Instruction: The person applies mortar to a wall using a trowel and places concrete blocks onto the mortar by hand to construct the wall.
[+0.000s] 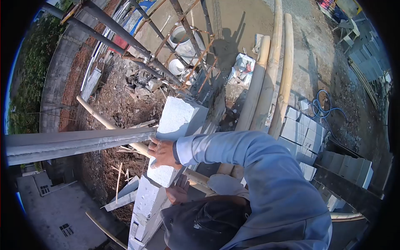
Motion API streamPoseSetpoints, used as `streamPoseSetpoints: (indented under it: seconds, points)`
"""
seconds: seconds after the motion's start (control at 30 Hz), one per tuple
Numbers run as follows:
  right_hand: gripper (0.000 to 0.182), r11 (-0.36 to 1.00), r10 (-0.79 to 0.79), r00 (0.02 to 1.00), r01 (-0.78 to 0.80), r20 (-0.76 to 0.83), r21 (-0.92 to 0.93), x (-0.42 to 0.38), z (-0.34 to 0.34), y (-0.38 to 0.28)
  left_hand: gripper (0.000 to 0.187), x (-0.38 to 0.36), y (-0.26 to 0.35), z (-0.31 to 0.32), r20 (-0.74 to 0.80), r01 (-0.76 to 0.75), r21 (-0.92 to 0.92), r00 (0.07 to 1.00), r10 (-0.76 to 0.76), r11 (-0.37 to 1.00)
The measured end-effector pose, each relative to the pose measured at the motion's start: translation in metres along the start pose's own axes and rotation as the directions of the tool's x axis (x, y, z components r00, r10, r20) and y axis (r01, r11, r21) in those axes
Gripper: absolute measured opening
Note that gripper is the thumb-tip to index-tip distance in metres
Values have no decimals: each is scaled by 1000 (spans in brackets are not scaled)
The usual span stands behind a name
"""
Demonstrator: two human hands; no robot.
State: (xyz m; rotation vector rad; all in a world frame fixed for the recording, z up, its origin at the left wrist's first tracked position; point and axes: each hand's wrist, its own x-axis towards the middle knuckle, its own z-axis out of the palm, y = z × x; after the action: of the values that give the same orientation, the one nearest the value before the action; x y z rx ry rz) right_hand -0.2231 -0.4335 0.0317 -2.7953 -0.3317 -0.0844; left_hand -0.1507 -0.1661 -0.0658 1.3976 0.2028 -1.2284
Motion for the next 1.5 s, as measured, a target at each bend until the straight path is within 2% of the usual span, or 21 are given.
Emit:
streamPoseSetpoints:
  seconds: [0.1, 0.27, 0.33, 0.37, 0.4, 0.43, 0.47, 0.5, 0.53, 0.57, 0.6, 0.67, 0.8, 0.87, 0.9, 1.0, 1.2, 1.33, 1.37, 1.47, 1.5]
  points:
    - [79, 999, 5, 1000, -5, 24, 39, 2, -3, 3, 71, 7, 0, -2, -33, 37, -28, 999, -38, 999]
    - [82, 1000, 9, 1000, -9, 28, 2, 3, 2, 6, 73, 12, -2, -6, -68, 78, -63, 994, -82, 995]
    - [83, 1000, -18, 1000, 18, 10, -13, 2, 4, 6, 73, 10, -5, -2, -65, 43, -67, 997, -47, 997]
    - [83, 998, -21, 999, 23, -25, 55, 4, 13, 8, 75, 5, -8, 8, -67, -1, -73, 998, -4, 997]
    - [86, 996, -7, 1000, 6, 14, 92, -1, 3, 8, 76, 0, -11, 17, -68, -45, -79, 997, 40, 996]
    - [89, 999, 5, 1000, -4, -8, 37, -4, -3, 6, 77, -3, -14, 22, -33, -118, -97, 993, 116, 988]
    - [92, 1000, 8, 1000, -7, -20, 25, -5, -3, 6, 72, -2, -20, 26, -69, -121, -156, 991, 111, 980]
    - [91, 1000, 12, 1000, -12, -15, 26, -5, -3, 5, 66, -7, -23, 40, -127, -168, -138, 980, 151, 976]
    - [91, 1000, 20, 1000, -20, -3, 17, -5, -4, 7, 61, -9, -16, 57, -198, -103, -197, 978, 64, 975]
    - [92, 999, 16, 1000, -17, 9, 38, -6, -3, 7, 58, -2, -27, 51, -201, -62, -258, 979, 9, 964]
    - [93, 999, 19, 1000, -20, 23, 48, -4, -4, 9, 58, -6, -25, 63, -218, -66, -275, 976, 4, 959]
    - [87, 998, 17, 998, -13, 66, -67, 0, -20, 3, 56, -6, -35, 70, -240, -100, -325, 971, 20, 940]
    - [105, 999, 40, 981, -34, 190, -37, 10, -38, -2, 49, -14, -41, 75, -205, -111, -375, 978, 34, 921]
    - [112, 995, 43, 974, -21, 223, -98, 16, -43, -3, 46, -20, -41, 70, -146, -72, -416, 989, 12, 906]
    - [114, 994, 49, 966, -21, 252, -112, 20, -47, -5, 45, -18, -50, 66, -136, -99, -468, 990, 39, 878]
    - [113, 988, 12, 975, 22, 223, -150, 24, -47, -5, 45, -25, -50, 60, -90, -24, -461, 996, -20, 887]
    - [112, 975, -22, 960, 83, 280, -205, 23, -49, -10, 50, -20, -71, 49, -5, -40, -276, 999, 40, 960]
    - [110, 969, 60, 929, 34, 364, -245, 15, -54, -19, 54, -38, -57, 41, 131, -70, 49, 989, 63, 996]
    - [112, 952, 3, 958, 85, 287, -293, 8, -59, -25, 64, -45, -49, 37, 247, -115, 117, 965, 83, 986]
    - [115, 997, 33, 975, -16, 220, -81, -10, -82, -28, 74, -37, -69, 46, 231, -265, 336, 953, 194, 904]
    - [121, 996, -17, 987, 30, 160, -80, -19, -89, -27, 77, -35, -68, 52, 231, -322, 330, 939, 255, 888]
